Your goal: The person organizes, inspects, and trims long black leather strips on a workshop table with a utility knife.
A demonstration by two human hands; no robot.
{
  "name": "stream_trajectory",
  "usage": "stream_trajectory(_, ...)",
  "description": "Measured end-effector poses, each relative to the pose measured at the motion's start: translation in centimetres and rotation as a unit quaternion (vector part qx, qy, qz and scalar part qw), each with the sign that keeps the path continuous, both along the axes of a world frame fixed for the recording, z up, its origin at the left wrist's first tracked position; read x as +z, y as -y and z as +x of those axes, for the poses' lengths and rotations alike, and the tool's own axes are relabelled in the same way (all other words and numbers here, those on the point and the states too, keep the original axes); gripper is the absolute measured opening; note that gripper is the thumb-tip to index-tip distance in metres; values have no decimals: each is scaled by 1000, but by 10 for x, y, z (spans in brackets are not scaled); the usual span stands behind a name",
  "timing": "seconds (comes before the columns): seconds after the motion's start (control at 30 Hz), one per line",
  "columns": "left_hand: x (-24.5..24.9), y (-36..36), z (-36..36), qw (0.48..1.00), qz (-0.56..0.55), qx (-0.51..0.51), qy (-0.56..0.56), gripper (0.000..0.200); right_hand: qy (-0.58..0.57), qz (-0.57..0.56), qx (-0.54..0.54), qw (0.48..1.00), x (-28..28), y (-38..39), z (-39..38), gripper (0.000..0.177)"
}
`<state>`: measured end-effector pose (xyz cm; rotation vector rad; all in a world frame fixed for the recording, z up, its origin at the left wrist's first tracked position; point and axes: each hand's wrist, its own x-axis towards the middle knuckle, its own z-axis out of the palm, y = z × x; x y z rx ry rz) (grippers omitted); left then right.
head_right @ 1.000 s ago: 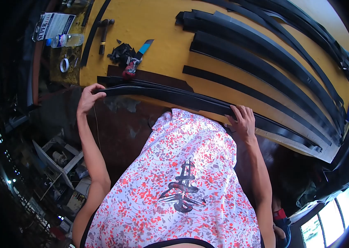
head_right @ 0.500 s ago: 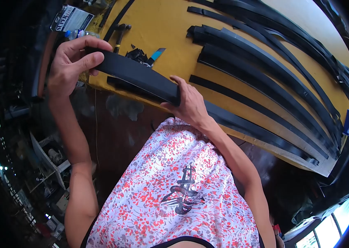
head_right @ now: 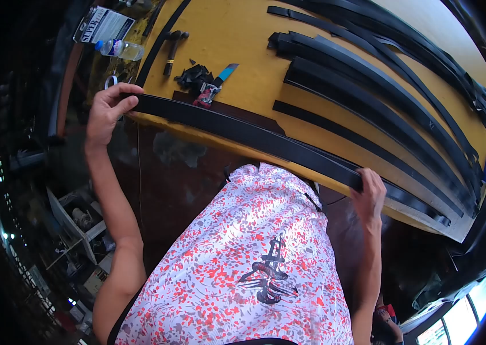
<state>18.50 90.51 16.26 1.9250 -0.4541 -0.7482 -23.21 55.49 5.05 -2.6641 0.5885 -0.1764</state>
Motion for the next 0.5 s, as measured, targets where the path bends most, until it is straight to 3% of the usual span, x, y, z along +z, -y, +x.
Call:
stream_trajectory(0.2, -132, -51, 2, 996, 72, 46, -40, 16, -87, -137, -65, 985, -40, 125, -173, 44)
stream_trajectory(0.27, -174, -57, -7, 993, 82, 68, -42, 18, -96, -194, -76, 973, -35, 176, -234, 38)
stream_trajectory(0.3, -191, -58, -12, 992, 84, 85, -38, 19, -143, -169, -96, 970, -17, 191, -250, 35)
stream_trajectory(0.5, -216, -49, -28, 987, 125, 105, -16, 18, -273, -280, -178, 903, 32, 292, -370, 36)
